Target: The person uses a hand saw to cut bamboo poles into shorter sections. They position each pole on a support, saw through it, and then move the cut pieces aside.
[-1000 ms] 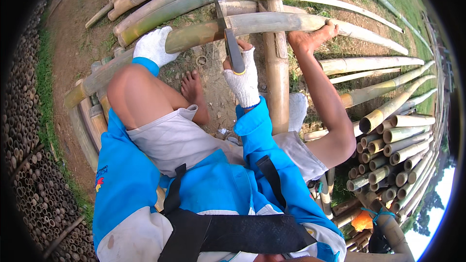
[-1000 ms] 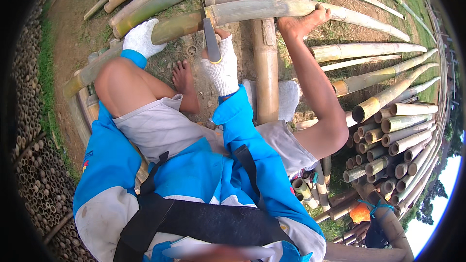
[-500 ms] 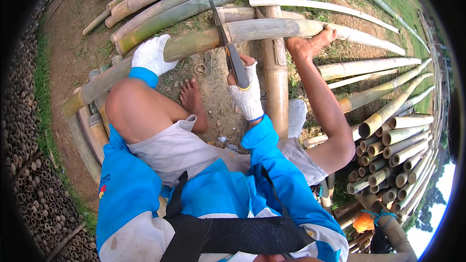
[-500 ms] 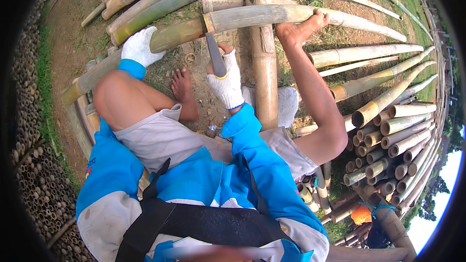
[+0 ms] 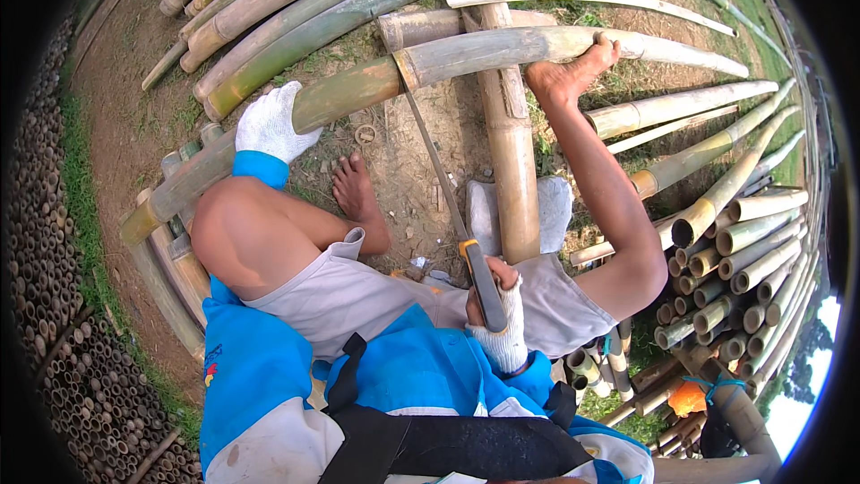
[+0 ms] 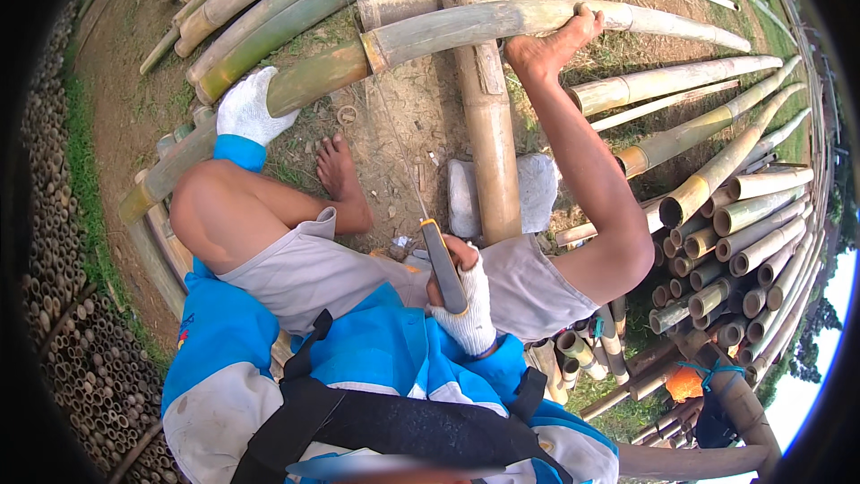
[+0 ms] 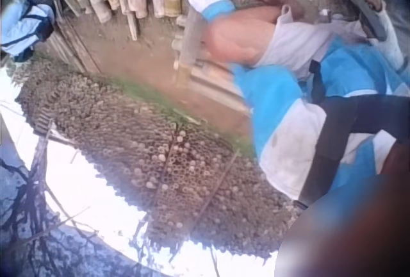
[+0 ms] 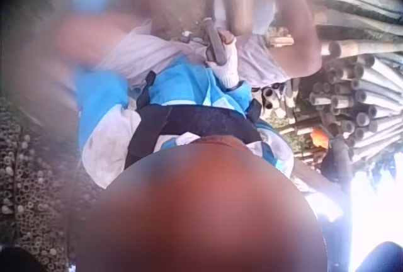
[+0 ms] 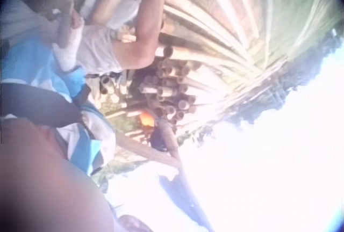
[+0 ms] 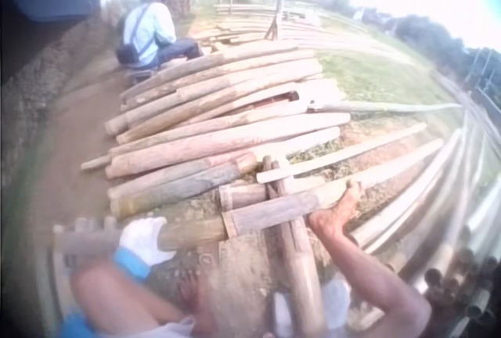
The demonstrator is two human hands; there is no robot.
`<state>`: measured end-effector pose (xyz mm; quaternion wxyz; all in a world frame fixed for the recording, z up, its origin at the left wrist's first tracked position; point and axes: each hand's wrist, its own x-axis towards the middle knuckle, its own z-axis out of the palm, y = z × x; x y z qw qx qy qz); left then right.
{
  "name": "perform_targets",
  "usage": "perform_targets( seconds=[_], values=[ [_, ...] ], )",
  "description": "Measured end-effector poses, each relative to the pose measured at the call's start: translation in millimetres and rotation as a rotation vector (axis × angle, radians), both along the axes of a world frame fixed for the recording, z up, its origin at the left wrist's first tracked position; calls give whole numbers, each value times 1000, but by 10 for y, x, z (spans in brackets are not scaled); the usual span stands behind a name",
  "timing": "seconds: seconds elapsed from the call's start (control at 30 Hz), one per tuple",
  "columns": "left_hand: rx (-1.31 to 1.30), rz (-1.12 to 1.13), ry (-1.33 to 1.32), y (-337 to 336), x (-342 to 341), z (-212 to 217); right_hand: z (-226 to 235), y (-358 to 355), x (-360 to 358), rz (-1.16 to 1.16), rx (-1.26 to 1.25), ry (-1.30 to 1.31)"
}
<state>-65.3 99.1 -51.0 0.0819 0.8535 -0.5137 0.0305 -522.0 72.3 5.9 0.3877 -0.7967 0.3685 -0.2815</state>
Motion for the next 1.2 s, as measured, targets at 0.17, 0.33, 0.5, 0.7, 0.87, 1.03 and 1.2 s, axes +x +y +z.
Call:
perform_targets(
  seconds=[0.17, 0.33, 0.5, 0.7, 0.87, 1.03, 1.2],
  values=[
    [105, 59, 50, -58, -98, 206, -620, -1015, 1588, 125, 157, -330],
    [203, 94, 42, -141, -190, 332, -454, -494, 734, 85, 413, -172],
    [230, 127, 116, -169, -158, 315, -27, 463, -764, 50, 391, -166],
    [173, 104, 54, -141, -133, 236, -345, -390, 449, 74, 309, -103],
    [180, 79, 66, -123, -134, 278, -662, -886, 1406, 87, 178, -247],
    [24, 16, 20, -67, -135, 208, -205, -41, -7, 64, 460, -32],
    [34, 6, -1, -44, -86, 84, 203, 260, -618, 73, 211, 18]
  ],
)
